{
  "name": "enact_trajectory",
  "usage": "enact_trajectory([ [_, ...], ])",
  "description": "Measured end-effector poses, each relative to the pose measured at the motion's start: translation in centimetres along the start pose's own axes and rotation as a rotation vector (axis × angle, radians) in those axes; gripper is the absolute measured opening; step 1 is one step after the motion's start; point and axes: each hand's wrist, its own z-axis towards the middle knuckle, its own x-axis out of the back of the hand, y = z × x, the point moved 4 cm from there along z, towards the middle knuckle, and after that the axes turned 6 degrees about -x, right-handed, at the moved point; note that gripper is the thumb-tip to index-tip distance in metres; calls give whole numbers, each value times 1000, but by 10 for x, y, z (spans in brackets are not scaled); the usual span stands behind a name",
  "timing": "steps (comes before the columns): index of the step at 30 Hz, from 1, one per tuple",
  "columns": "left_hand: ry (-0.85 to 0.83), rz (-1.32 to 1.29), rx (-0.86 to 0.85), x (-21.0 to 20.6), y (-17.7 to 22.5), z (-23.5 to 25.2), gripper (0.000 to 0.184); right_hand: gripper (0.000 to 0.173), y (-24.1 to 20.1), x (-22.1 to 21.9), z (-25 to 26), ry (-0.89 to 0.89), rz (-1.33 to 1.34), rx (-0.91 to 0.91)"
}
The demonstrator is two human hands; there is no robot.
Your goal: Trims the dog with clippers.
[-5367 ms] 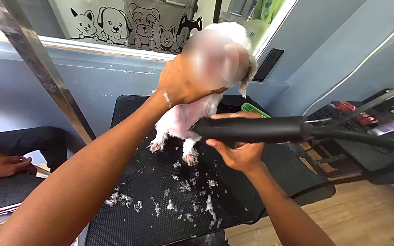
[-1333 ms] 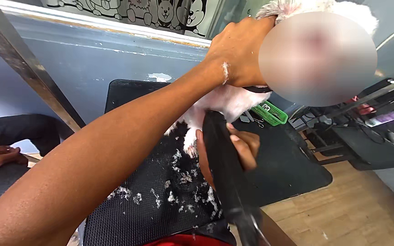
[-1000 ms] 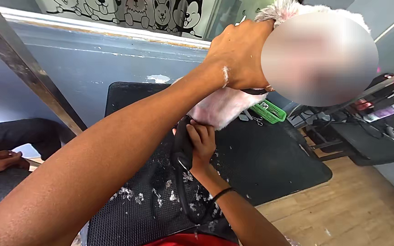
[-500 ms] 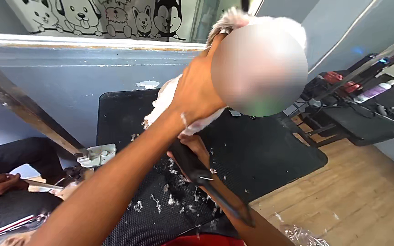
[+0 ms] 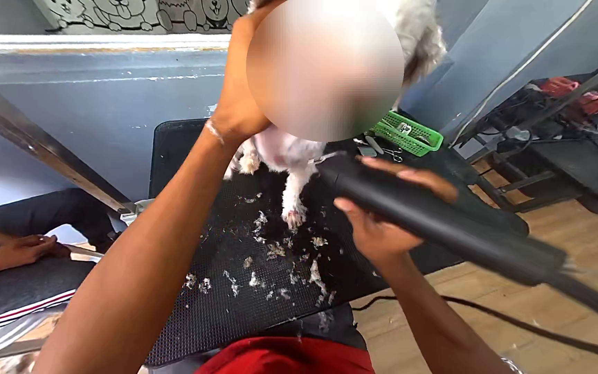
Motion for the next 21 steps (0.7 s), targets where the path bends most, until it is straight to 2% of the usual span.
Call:
enact_trajectory([
  [2,53,-63,27,3,-3,-8,26,68,4,0,18,21,15,77],
  [7,-2,40,63,10,9,-20,30,63,7,-22,44,6,14,189],
  [12,-41,274,150,14,15,-27,33,67,27,-43,27,-106,-23,266],
  [15,-54,365,219,19,7,-30,37,62,28,-45,16,-127,-52,343],
  [21,-70,428,242,17,-4,-23,26,59,39,-50,-5,-227,-96,330],
])
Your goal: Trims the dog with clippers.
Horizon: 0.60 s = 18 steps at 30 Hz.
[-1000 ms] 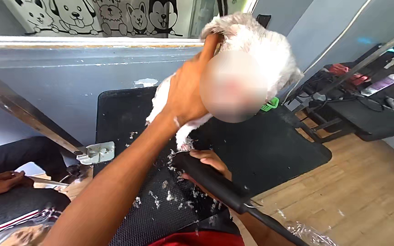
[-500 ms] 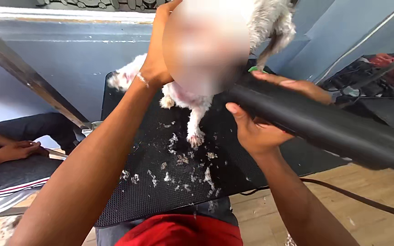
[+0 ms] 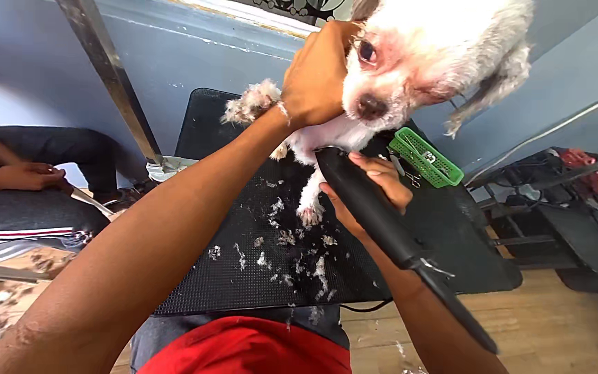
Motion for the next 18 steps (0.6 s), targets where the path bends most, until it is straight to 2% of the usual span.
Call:
enact_trajectory([
  [4,4,55,-30,-4,1,3,33,47,6,-13,-18,-54,-136,97],
  [6,-5,109,-17,-7,1,1,50,37,6,-23,-27,-81,-238,136],
  [9,-25,155,-8,-10,-1,0,67,18,6,-43,-39,-141,-407,65],
  [14,-34,186,-13,-12,-1,-1,72,28,1,-63,-56,-211,-483,-97],
  [18,-18,199,31,-11,6,-1,62,19,-34,-52,-57,-201,-420,-17],
])
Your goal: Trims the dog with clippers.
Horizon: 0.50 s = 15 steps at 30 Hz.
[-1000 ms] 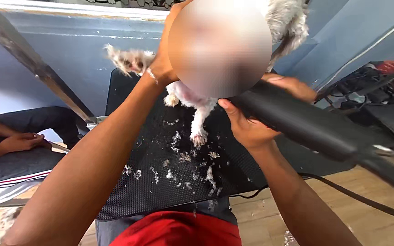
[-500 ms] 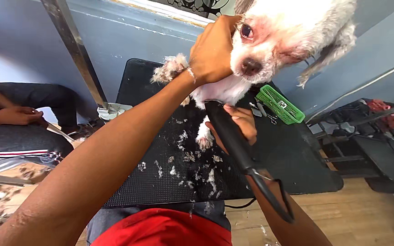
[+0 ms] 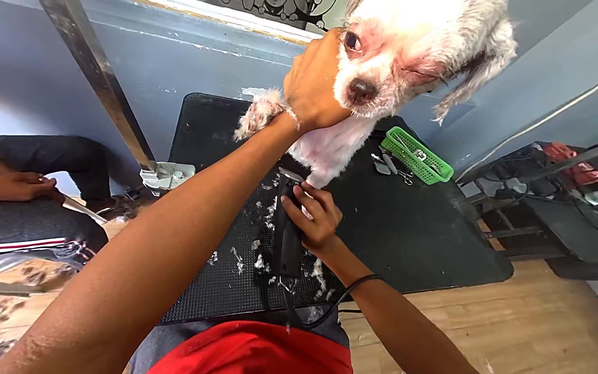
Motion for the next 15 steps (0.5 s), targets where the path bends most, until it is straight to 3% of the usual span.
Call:
enact_trajectory([
  [4,3,34,33,-2,3,2,60,23,17,-19,12,131,-57,-72],
  [9,13,45,70,-5,5,1,62,36,27,-52,11,-86,-101,-220],
  [15,-19,13,87,-1,7,3,56,22,0,21,-2,-28,144,-79],
])
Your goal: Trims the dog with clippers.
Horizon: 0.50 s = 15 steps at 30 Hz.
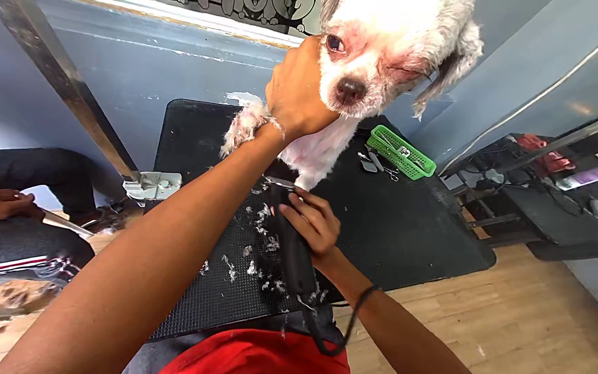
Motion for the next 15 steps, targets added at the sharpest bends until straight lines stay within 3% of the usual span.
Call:
enact_trajectory([
  [4,30,-14,20,-1,-3,0,54,26,7,28,13,116,-51,51],
  [8,38,-4,46,-6,-6,3,58,19,29,7,14,137,-117,23],
  [13,14,5,50,-7,-5,6,54,32,41,-33,2,-4,-173,-136],
  [15,36,-14,21,-8,-4,7,54,28,33,-31,-6,-30,-124,-134],
])
